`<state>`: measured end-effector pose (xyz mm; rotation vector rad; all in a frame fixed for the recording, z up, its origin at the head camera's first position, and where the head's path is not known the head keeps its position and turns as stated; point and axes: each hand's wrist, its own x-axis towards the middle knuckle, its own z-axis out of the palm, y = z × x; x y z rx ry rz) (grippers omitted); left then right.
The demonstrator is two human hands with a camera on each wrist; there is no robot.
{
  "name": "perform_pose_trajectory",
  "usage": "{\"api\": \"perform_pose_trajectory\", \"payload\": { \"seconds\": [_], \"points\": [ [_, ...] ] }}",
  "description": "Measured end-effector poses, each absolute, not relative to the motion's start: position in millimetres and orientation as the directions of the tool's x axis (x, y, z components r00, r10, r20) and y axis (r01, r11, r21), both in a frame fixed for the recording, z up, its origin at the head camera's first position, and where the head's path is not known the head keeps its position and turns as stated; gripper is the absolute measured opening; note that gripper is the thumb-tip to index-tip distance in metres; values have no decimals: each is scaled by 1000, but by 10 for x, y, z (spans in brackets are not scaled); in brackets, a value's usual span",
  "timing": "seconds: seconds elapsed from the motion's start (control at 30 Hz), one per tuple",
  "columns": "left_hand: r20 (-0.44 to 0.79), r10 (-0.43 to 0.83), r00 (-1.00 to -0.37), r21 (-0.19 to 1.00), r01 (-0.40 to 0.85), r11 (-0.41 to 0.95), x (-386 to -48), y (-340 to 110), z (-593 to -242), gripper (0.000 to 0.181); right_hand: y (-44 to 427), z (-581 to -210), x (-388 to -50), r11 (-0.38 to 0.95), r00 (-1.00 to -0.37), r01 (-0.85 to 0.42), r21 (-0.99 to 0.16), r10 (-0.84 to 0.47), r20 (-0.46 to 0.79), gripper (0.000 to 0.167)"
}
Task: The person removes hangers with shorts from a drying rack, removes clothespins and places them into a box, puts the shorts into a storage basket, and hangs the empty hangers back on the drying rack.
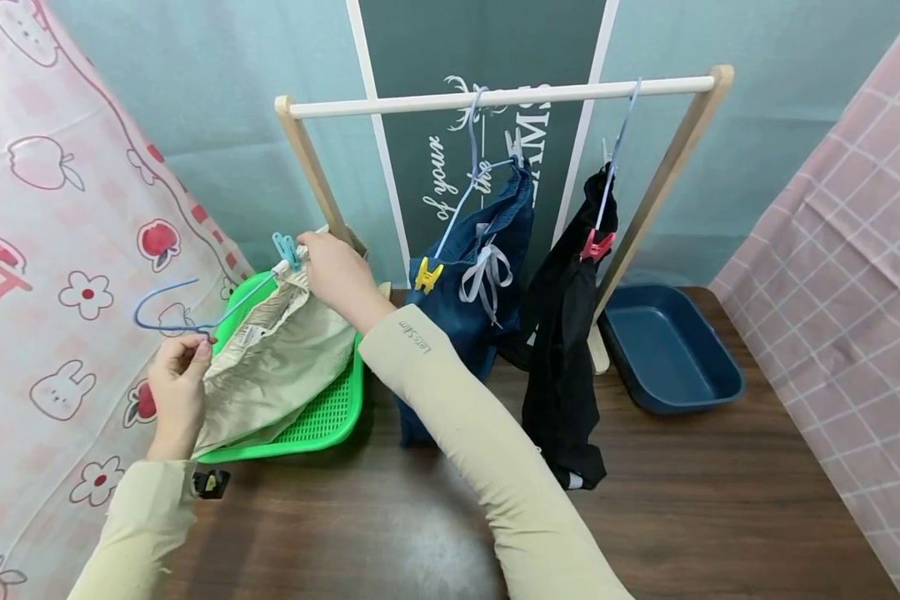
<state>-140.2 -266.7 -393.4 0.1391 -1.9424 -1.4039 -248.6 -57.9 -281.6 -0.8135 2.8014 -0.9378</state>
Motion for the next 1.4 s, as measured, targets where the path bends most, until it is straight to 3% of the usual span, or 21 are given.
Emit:
{"api": "perform_pose_trajectory", "payload": {
  "seconds": [0.3, 0.7, 1.2, 1.4],
  "points": [
    [580, -419, -699, 796, 377, 473, -1396, -2680, -4018, 13, -688, -2871, -2529, 667, -818, -539, -515, -561, 129, 46],
    [574, -318, -755, 781, 387, 491, -1327, -2628, -4036, 15, -704, -2936, -2598, 645, -782, -561, -518, -619, 76, 63],
    [579, -93, -810, 647, 386, 658, -1270, -2729, -3995, 1, -708, -2963, -2652, 685, -810, -574, -449, -557, 184, 34],
    [588, -59, -807, 630, 411, 660, -1250, -2738, -3988, 4, -710, -2977, -2676, 689, -813, -570, -448, -551, 187, 35]
  ]
}}
